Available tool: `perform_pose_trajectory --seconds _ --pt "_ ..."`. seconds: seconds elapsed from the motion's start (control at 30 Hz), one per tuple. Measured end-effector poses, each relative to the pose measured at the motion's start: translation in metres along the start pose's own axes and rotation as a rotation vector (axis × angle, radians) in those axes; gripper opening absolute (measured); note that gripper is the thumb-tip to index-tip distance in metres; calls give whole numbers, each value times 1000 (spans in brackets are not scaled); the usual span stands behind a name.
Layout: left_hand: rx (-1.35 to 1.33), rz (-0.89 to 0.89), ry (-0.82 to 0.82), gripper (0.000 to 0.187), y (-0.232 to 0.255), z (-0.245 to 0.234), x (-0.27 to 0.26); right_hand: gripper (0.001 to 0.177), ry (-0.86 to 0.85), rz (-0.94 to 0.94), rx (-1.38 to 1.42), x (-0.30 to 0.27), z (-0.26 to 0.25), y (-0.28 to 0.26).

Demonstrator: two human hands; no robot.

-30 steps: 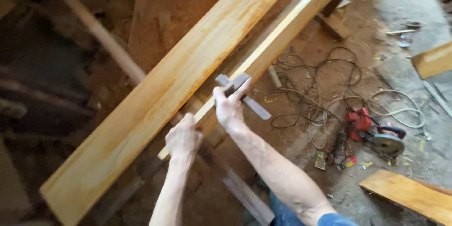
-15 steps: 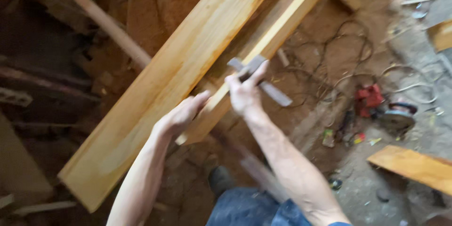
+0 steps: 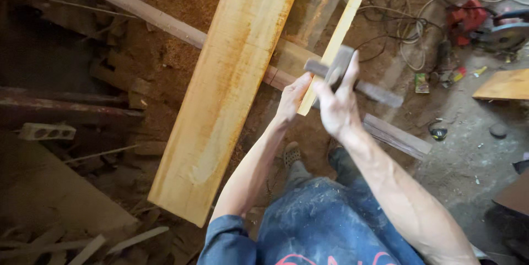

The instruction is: The person uses a hand plane and a hammer to shape and smooth a long wooden plank on a workbench. They repeatedly plane the wood, then use the hammer to tap along the plank, and continue planing.

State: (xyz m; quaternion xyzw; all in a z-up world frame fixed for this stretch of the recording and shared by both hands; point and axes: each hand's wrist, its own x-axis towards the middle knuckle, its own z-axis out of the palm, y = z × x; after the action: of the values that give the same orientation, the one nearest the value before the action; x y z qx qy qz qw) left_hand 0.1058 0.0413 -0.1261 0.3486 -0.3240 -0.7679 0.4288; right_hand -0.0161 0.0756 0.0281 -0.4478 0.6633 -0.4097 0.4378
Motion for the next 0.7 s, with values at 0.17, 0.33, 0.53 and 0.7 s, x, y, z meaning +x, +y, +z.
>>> perform_pose_trajectory --seconds 0.17,0.33,0.53,0.7 --pt "-136 35 -141 55 7 -3 5 104 12 234 -23 -54 27 -28" --pt "46 96 -180 57 8 5 -2 101 71 186 35 -60 29 -12" --pt "72 64 -210 59 7 -5 2 86 155 -354 -157 2 15 19" --pt "405 177 -206 57 6 1 7 94 134 57 -70 -20 18 4"
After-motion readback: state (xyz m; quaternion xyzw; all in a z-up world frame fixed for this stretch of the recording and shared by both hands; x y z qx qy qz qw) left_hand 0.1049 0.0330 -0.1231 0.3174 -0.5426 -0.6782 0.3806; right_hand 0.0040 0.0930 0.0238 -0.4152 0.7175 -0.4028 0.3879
